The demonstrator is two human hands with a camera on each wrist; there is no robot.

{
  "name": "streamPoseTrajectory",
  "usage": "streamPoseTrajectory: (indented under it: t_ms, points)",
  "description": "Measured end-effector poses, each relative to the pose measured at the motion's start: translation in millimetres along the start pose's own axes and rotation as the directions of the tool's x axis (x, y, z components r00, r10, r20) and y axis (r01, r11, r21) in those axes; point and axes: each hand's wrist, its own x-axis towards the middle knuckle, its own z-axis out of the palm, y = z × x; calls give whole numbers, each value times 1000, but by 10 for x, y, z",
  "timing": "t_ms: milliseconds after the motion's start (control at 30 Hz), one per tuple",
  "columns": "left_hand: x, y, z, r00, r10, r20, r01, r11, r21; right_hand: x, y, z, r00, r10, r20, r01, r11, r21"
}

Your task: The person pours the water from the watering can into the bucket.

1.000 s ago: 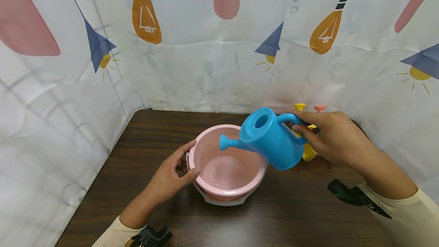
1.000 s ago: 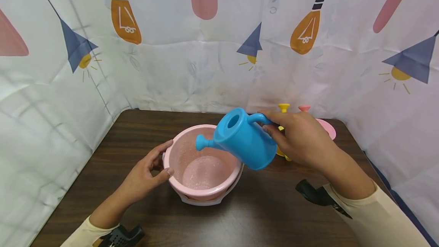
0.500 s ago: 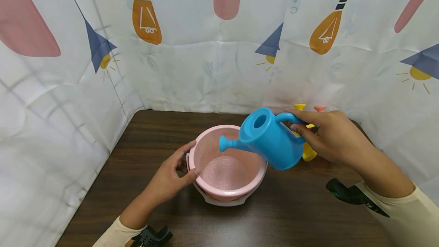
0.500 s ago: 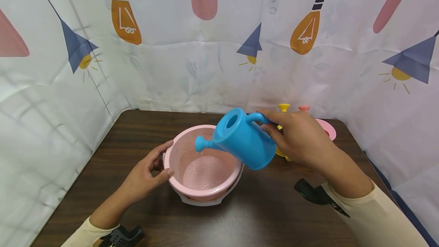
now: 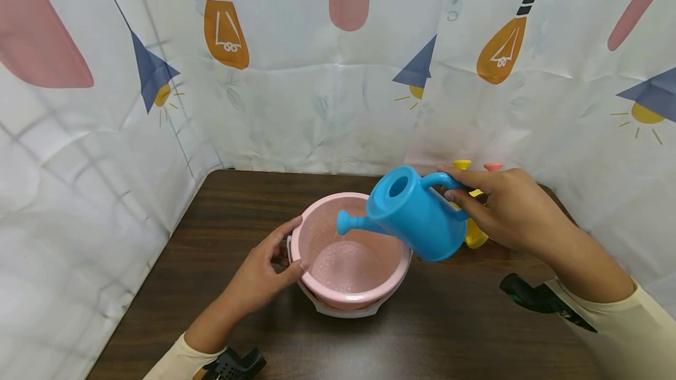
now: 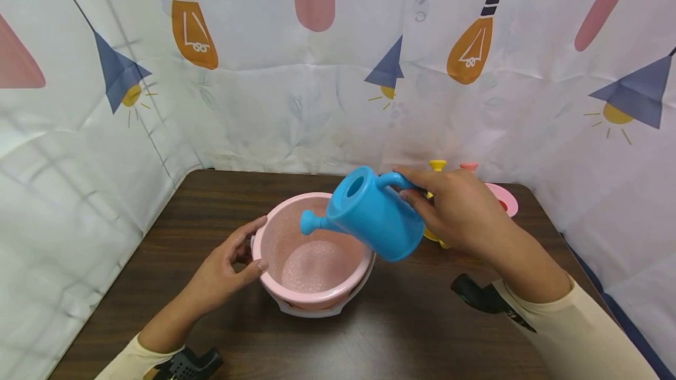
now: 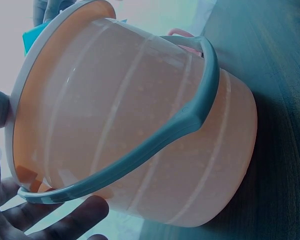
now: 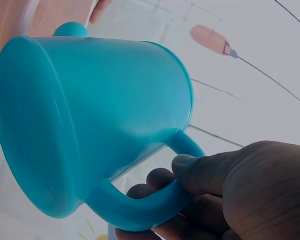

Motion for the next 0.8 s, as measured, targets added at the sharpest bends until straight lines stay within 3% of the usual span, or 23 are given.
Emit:
streamPoseTrajectory:
  t_ms: [800]
  points:
    - [-2,-1,0,1000,-11,1,11,1000,1,32,-54,4,1000,7,20,-7,1000,4]
